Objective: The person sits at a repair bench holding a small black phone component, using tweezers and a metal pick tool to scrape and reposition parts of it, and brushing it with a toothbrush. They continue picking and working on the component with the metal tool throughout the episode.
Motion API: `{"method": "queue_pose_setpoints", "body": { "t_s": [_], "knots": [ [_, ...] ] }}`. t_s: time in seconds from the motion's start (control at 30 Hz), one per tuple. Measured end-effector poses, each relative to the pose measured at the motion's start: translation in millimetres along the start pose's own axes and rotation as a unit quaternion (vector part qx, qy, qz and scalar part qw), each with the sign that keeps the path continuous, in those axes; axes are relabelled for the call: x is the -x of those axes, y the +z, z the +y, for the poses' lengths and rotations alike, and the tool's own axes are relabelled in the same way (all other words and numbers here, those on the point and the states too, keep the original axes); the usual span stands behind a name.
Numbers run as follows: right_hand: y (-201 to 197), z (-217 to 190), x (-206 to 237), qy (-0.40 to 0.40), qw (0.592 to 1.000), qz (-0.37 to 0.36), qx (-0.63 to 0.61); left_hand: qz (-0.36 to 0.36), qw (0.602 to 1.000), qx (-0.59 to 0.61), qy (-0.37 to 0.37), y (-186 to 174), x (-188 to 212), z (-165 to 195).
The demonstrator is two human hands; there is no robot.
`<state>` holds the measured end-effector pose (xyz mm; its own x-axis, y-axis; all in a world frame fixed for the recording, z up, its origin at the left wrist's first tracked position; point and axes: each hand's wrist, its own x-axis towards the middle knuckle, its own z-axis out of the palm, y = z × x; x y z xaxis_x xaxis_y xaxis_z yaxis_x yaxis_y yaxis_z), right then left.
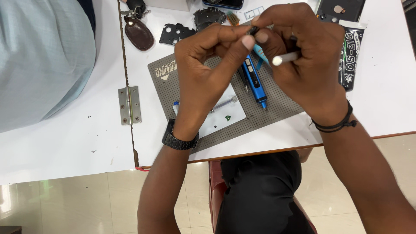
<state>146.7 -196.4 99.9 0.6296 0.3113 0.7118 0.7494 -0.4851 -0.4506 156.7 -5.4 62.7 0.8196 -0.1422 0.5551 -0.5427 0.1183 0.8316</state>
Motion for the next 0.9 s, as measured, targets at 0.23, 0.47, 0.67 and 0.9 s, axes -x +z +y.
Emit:
{"method": "queue_pose_setpoints", "body": {
  "t_s": [0.23, 0.47, 0.67, 0.9],
  "knots": [
    [-8, 6, 3, -0.024, 0.999, -0.035, 0.000, -0.004, 0.993, -0.114, 0.019, -1, -2, 7],
    [-11, 6, 8, 0.148, 0.954, -0.010, -0.261, 0.013, 1.000, -0.005, -0.016, -2, -4, -1],
    [-10, 11, 8, 0.201, 0.935, -0.061, -0.284, 0.024, 0.997, 0.061, -0.030, -4, -2, -6],
    [-2, 11, 9, 0.112, 0.992, -0.034, -0.040, 0.052, 0.991, 0.119, -0.043, -7, -6, -5]
  ]
}}
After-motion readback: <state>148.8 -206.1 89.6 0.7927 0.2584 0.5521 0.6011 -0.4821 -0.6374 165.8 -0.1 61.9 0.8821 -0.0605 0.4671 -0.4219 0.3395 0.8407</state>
